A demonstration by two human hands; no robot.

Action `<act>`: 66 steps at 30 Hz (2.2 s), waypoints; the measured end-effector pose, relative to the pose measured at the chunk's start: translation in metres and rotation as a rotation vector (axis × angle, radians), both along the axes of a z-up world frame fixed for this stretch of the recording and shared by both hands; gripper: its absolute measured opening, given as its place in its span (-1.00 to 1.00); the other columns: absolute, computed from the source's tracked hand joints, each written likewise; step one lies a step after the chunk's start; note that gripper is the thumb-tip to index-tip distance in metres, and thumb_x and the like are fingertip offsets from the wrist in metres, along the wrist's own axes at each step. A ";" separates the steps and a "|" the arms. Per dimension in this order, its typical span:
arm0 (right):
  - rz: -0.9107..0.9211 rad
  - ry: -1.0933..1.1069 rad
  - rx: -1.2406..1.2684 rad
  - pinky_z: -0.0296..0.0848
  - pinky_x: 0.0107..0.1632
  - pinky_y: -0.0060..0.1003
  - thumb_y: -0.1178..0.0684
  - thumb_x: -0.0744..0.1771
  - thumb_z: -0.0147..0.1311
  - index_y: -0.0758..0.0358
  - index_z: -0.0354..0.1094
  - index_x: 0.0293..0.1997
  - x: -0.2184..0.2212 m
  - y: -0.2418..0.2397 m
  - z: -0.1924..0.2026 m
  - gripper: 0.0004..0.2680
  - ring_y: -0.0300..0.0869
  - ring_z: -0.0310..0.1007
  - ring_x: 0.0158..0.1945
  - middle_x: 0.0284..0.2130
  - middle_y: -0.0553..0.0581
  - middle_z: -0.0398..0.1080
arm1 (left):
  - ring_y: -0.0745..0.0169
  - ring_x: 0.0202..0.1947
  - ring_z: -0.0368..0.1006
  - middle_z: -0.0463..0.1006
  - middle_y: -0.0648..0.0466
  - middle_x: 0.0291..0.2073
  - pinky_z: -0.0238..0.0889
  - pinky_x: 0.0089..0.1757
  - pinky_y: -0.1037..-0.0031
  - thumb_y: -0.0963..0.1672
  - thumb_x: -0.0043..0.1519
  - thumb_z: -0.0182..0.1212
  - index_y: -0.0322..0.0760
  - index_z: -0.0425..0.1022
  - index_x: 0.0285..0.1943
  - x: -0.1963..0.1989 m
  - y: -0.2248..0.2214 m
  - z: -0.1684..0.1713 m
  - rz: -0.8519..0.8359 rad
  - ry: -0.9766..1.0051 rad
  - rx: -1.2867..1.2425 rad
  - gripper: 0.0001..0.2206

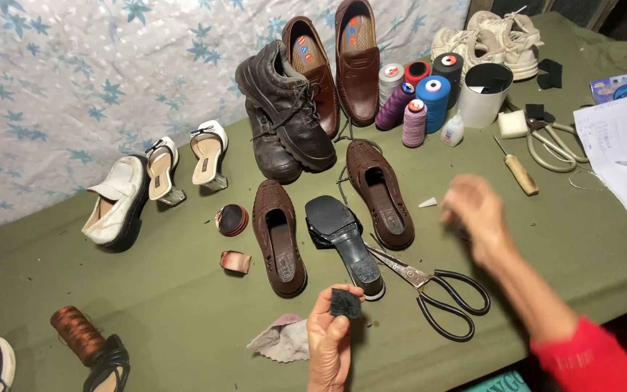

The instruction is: Applying adhesive to a sandal and attaching a replacement heel piece, followed by trimming and wiping.

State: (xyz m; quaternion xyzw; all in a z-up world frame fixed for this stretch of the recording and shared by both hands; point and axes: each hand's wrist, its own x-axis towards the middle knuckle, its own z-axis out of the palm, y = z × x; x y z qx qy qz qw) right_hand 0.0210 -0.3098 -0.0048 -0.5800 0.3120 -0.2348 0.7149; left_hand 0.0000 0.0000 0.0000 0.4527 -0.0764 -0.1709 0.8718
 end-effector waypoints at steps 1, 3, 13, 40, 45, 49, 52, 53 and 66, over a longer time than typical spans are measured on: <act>0.005 0.000 -0.006 0.41 -0.54 -0.13 0.19 0.29 0.16 0.16 0.30 0.10 0.019 -0.029 -0.024 -0.73 -0.14 0.36 -0.51 -0.37 0.14 0.42 | 0.02 -0.05 0.52 0.62 -0.21 -0.08 0.28 0.03 0.36 -0.01 -0.02 0.53 -0.46 0.49 0.06 0.000 0.002 -0.004 0.005 0.000 -0.006 -0.44; -0.122 0.173 -0.472 0.40 -0.02 -0.21 -0.03 0.30 0.21 0.28 0.25 0.25 0.061 -0.088 -0.069 -0.59 -0.09 0.45 -0.06 -0.11 0.22 0.43 | -0.05 -0.09 0.49 0.58 -0.33 -0.08 0.35 -0.17 0.41 -0.04 0.03 0.48 -0.50 0.43 0.10 0.001 0.005 -0.011 0.036 0.089 -0.059 -0.45; -0.206 0.535 -0.953 0.27 0.05 0.17 -0.16 0.30 0.31 0.24 0.21 0.18 0.152 -0.156 -0.133 -0.56 0.25 0.21 0.16 0.06 0.31 0.36 | -0.23 -0.13 0.53 0.55 -0.52 -0.06 0.46 -0.23 0.36 -0.08 0.06 0.45 -0.65 0.40 0.13 -0.005 0.031 -0.103 0.138 0.107 -0.128 -0.43; 0.261 0.147 -0.807 0.58 0.02 -0.24 0.06 0.27 0.27 0.09 0.33 0.02 -0.025 0.017 -0.013 -0.73 -0.13 0.52 0.01 -0.02 0.03 0.50 | -0.08 -0.14 0.50 0.59 -0.34 -0.13 0.37 -0.20 0.38 -0.05 0.07 0.38 -0.63 0.42 0.22 -0.032 0.032 -0.056 0.164 0.240 -0.003 -0.39; 0.293 -0.030 -1.299 0.39 0.01 -0.18 0.11 0.28 0.23 0.22 0.35 0.03 -0.038 0.031 -0.001 -0.74 0.01 0.40 0.07 -0.04 0.13 0.45 | -0.01 -0.09 0.48 0.57 -0.27 -0.14 0.35 -0.19 0.38 -0.03 0.07 0.37 -0.58 0.44 0.19 -0.038 0.033 -0.047 0.144 0.220 0.021 -0.41; 0.308 -0.109 -1.405 0.38 0.15 -0.07 0.09 0.28 0.25 0.29 0.36 0.04 -0.043 0.041 0.006 -0.73 0.06 0.41 0.10 -0.04 0.21 0.46 | 0.01 -0.13 0.46 0.55 -0.26 -0.15 0.33 -0.20 0.39 -0.03 0.08 0.36 -0.57 0.44 0.22 -0.043 0.036 -0.057 0.150 0.230 -0.001 -0.41; 0.293 -0.109 -1.473 0.32 0.11 -0.11 0.08 0.30 0.22 0.25 0.37 0.02 -0.047 0.047 0.005 -0.77 0.05 0.42 0.12 -0.04 0.16 0.45 | -0.01 -0.16 0.50 0.58 -0.27 -0.18 0.34 -0.18 0.37 -0.04 0.07 0.36 -0.58 0.43 0.23 -0.045 0.038 -0.059 0.153 0.269 0.013 -0.39; 0.302 -0.109 -1.490 0.33 0.11 -0.10 0.07 0.30 0.20 0.24 0.36 0.02 -0.048 0.048 0.004 -0.77 0.06 0.42 0.14 -0.03 0.16 0.45 | 0.00 -0.16 0.51 0.59 -0.26 -0.19 0.34 -0.18 0.37 -0.03 0.07 0.36 -0.57 0.45 0.23 -0.046 0.038 -0.058 0.151 0.261 0.028 -0.40; 0.313 -0.124 -1.620 0.37 0.09 -0.08 0.04 0.32 0.16 0.23 0.38 0.04 -0.054 0.057 0.000 -0.77 0.04 0.44 0.11 -0.02 0.18 0.45 | 0.07 -0.21 0.48 0.61 -0.21 -0.25 0.30 -0.20 0.39 -0.01 0.07 0.36 -0.50 0.50 0.16 -0.050 0.037 -0.061 0.141 0.241 0.079 -0.44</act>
